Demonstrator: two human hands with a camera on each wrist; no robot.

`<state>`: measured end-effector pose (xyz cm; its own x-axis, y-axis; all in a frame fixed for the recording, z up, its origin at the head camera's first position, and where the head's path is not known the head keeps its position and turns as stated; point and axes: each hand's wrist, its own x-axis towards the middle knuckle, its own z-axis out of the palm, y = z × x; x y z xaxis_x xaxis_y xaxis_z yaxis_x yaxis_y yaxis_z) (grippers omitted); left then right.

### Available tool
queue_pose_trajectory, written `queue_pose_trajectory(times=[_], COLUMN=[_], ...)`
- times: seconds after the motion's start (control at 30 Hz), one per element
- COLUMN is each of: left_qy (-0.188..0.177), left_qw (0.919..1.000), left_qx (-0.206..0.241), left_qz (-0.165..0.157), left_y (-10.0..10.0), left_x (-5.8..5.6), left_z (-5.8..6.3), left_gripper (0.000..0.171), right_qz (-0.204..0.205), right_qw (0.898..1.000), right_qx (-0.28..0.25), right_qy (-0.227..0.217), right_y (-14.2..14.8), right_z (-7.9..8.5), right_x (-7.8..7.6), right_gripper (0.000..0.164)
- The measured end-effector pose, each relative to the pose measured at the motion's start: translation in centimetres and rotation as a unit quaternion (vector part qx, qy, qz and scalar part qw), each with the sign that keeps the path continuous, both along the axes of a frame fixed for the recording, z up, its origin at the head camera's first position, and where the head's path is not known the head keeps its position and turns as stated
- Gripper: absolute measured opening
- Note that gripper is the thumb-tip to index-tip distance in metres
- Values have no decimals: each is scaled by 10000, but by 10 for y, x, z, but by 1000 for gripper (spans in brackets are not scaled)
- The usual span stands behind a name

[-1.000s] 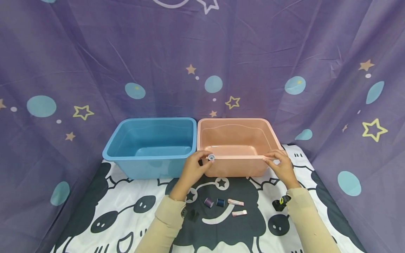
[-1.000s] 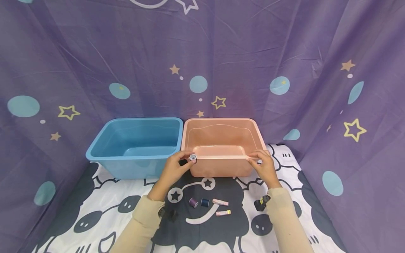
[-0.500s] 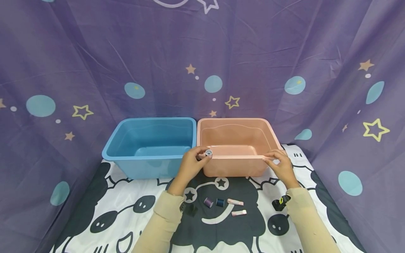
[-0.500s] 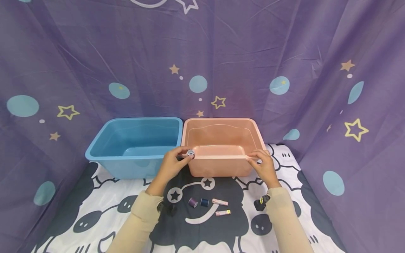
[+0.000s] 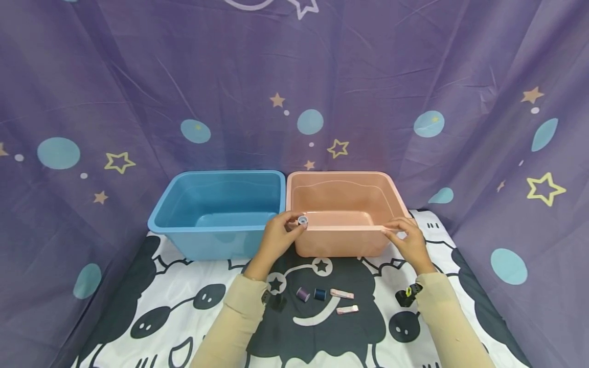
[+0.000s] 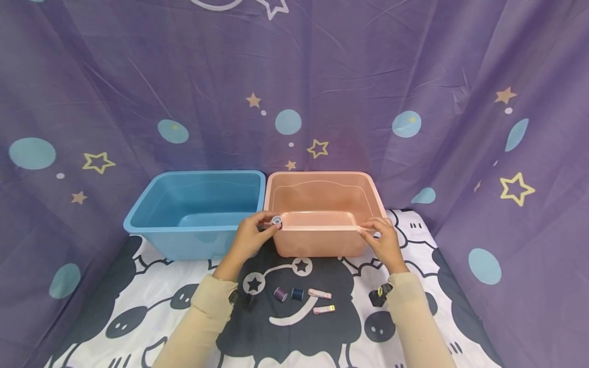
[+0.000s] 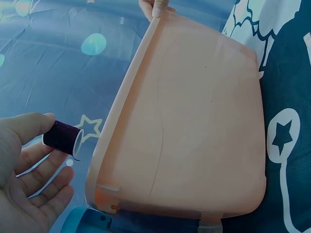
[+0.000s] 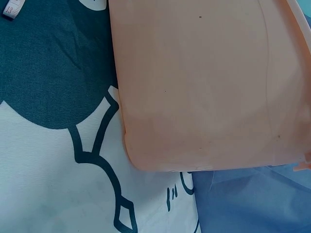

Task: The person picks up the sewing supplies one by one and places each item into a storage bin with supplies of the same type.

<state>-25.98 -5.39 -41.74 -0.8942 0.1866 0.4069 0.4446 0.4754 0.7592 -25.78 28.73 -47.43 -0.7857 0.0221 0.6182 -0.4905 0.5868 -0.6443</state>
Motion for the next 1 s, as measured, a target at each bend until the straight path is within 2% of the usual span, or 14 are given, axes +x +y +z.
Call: queue_pose_trajectory(times=[0.47, 1.0], left_qy=[161, 15], left_qw=[9999, 9999], left_qx=[40, 68], left_qz=[29, 137], left_y=[2, 4], left_x=[-6, -12], left_z=[5, 5], left_gripper=[27, 26], right_qz=[-2, 26], right_qw=[10000, 9999], right_qx=[40, 12], right_qy=[49, 137], right_y=[0, 0], right_z=[1, -1], right_x=[-1, 0], right_gripper=[18, 19])
